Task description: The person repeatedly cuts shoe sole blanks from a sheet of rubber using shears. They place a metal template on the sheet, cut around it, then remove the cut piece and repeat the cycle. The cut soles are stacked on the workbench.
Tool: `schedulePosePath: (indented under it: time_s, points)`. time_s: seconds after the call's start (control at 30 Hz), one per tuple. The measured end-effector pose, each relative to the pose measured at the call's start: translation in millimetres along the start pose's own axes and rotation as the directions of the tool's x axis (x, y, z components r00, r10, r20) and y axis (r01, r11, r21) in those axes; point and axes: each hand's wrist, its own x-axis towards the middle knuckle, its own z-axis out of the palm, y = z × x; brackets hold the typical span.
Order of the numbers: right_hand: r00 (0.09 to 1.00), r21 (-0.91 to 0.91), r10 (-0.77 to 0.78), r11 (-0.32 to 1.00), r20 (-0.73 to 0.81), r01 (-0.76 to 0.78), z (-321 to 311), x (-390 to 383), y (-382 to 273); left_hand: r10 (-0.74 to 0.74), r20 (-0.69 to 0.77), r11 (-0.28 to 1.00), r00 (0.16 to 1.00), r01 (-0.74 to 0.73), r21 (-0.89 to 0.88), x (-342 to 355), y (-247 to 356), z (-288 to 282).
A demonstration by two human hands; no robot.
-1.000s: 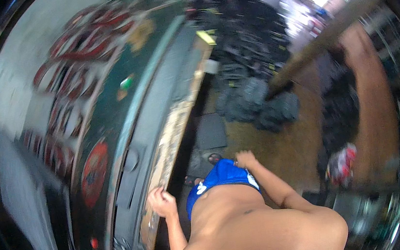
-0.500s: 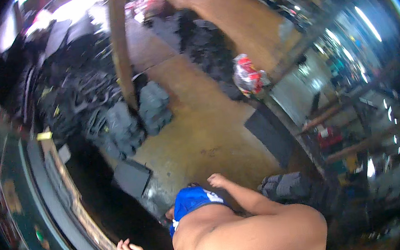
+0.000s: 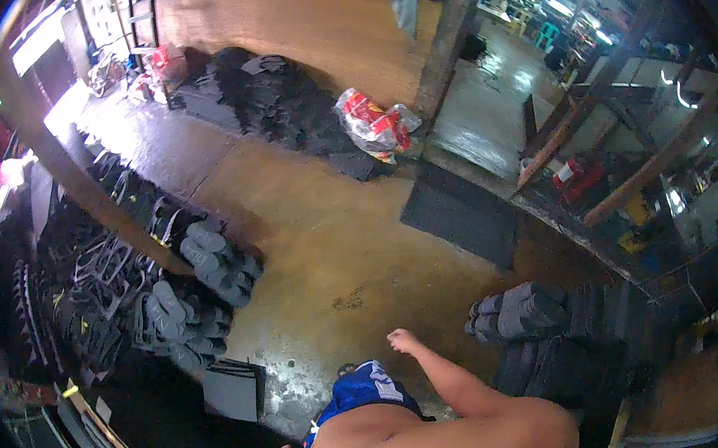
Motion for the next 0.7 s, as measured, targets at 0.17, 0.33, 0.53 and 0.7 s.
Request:
schedulePosePath:
  time_s: [0.17,0.33,0.53,0.7]
  points:
    - [0.965,0.160,0.241,0.961,-0.098,-0.224,-86,7,51,0.092,-0.076,0.967,0.993,-0.071,0.245,31,42,77]
    - [0.965,0.154,0.261,0.955,-0.022,-0.255,-102,13,86,-0.101,0.104,0.995,0.989,0.102,0.001,79,106,69]
    - [0.973,0.490,0.208,0.861,-0.099,-0.134,-36,28,107,-0.314,0.204,0.918,0.927,0.242,0.315,134,160,66]
    - [0.937,0.399,-0.346,0.867,0.049,0.299,-8,21,118,-0.287,0.365,0.896,0.886,0.113,0.430,224,195,112]
